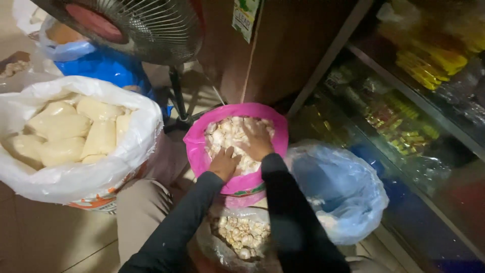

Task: A person is sitting on the floor peeling garlic bulbs and placing the peeled cloves into a separate bag.

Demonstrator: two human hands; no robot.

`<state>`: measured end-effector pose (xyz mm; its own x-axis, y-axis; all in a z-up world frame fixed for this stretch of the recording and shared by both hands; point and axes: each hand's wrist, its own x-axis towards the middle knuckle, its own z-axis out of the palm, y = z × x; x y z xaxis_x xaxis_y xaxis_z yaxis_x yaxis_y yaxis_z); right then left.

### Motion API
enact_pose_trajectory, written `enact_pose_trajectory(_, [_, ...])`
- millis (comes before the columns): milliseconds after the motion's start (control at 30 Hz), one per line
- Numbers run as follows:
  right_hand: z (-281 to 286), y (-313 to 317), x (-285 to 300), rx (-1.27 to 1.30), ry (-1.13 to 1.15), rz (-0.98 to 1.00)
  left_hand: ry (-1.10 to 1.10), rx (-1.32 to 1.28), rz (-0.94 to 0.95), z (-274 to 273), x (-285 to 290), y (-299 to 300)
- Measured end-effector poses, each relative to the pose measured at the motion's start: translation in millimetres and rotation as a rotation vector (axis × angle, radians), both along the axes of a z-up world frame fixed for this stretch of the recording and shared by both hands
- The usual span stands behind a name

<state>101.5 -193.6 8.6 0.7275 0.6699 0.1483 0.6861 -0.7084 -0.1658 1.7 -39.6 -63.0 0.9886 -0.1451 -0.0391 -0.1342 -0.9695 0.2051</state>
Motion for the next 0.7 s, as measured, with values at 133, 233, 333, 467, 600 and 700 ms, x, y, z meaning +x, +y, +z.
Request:
enact_pose_trajectory(133, [6.9,28.8,-28.3,-0.422,0.175,-0.014,-0.172,-0.114,-0.108,38.7,-8.6,25.4])
enact_pose_trajectory(233, [-8.8,4.5,-33.8,-0.422,0.24,0.073,-0.184,-0.275,-0.098,48.6,-17.2,32.4])
enact_pose_trajectory(333, [-44.6,-30.6,-29.5,-0.405,0.152,0.201,-0.115,-0.439,0.104,57.5,-12.5,31.4])
enact_pose_trajectory(467, [-68.4,-7.6,-37.8,-0.358,0.171,0.084,-0.047,-0.558,0.332,33.2,14.0,40.8])
enact_pose_trajectory(600, [-35.6,13.0,-30.5,-0.266,0.265,0.023,-0.075,-0.55,0.378,64.1,15.6,43.6])
enact_pose_trajectory(700, [-17.5,18.5,-14.0,0.001,0.337,-0.095,-0.24,-0.15,0.305,68.8,21.2,51.9])
